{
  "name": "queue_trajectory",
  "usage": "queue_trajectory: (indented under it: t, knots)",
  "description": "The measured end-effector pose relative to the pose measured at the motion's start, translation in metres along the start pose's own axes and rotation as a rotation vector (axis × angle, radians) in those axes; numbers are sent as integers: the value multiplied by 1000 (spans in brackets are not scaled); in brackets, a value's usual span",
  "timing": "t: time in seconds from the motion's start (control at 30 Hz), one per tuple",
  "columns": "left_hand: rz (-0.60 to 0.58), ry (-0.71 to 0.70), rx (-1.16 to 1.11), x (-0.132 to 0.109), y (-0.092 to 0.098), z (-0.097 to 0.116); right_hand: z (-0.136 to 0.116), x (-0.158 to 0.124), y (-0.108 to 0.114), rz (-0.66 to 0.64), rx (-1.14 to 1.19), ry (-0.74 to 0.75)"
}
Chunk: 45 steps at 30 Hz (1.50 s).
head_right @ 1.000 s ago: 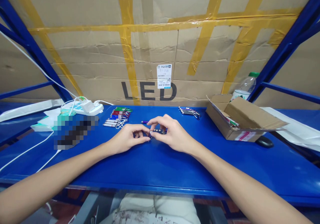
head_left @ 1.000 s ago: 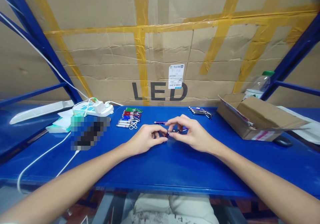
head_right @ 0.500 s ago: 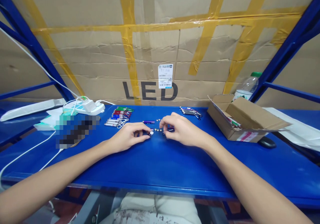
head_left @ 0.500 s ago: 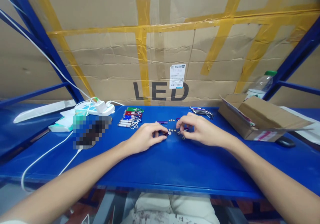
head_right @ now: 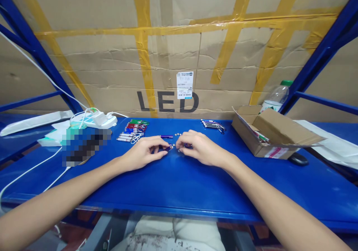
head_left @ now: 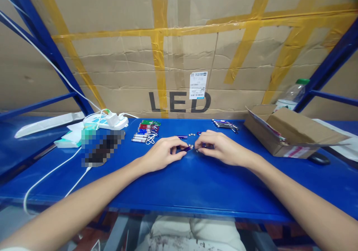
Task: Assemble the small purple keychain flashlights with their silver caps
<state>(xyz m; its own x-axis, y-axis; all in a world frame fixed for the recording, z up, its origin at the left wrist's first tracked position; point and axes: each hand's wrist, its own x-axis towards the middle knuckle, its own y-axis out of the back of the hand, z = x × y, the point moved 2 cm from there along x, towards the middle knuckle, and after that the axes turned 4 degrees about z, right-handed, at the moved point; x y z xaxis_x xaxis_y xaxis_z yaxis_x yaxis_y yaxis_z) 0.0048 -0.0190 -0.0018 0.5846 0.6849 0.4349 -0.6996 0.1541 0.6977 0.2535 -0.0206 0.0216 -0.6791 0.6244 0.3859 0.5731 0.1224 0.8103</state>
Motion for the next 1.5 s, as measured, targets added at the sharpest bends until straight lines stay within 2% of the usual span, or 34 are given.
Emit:
queue_trajectory:
  t: [0.1, 0.4, 0.77, 1.07, 1.2, 1.33, 1.5]
  knots:
    - [1, -1, -2, 0, 0, 2, -7, 2, -2, 104, 57, -8]
    - [12, 12, -11, 0, 0, 5, -10, 2, -7, 236, 133, -60]
    - [26, 33, -23, 0, 1, 5, -10, 2, -13, 197, 43, -15]
    - [23, -23, 34, -1, 1, 2, -12, 2, -15, 188, 35, 21]
    - [30, -91, 125, -2, 2, 3, -14, 2, -16, 196, 37, 35]
    - [41, -178, 242, -4, 4, 7, -14, 3, -18, 212, 93, -2]
    - [64, -272, 411, -6, 4, 7, -10, 5, -24, 223, 322, -158]
